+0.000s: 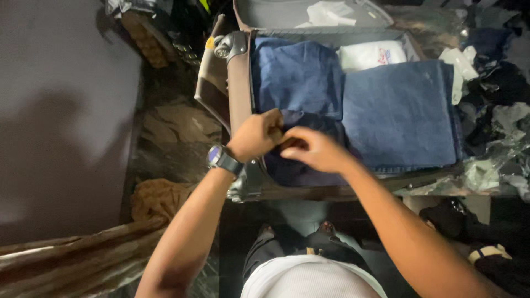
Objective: The person takes several folded pairs of jeans and various other pieces of clothing from a large pile and packs them into a suitcase.
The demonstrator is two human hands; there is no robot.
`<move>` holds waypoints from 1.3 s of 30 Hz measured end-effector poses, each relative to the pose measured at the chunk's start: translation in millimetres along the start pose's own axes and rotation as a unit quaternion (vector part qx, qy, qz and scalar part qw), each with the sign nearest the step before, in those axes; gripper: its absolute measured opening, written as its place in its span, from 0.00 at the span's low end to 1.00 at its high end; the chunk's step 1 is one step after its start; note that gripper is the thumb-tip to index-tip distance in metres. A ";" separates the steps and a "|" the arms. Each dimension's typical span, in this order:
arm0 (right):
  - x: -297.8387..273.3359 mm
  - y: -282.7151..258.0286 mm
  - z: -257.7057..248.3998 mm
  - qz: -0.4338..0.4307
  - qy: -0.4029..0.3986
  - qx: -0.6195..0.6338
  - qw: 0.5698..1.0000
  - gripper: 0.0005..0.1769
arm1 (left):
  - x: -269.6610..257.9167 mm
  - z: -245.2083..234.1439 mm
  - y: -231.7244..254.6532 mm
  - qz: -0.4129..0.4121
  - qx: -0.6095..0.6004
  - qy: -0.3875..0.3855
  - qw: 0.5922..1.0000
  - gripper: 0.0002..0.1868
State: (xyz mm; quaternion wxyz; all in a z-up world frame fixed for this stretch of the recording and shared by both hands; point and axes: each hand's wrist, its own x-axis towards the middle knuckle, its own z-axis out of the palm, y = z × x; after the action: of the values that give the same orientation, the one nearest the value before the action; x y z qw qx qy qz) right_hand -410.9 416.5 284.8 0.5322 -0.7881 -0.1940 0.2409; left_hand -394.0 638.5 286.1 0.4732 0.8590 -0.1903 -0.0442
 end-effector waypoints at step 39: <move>-132.9 60.1 -4.5 -0.089 0.135 -0.214 0.963 0.08 | -28.7 76.5 46.3 -0.049 0.436 -0.041 0.898 0.56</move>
State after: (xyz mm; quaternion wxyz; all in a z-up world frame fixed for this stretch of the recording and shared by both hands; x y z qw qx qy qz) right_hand -512.7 316.9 253.2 0.3917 -0.8883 -0.2369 0.0362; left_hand -453.4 566.0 279.6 0.0400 0.9849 -0.1676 -0.0152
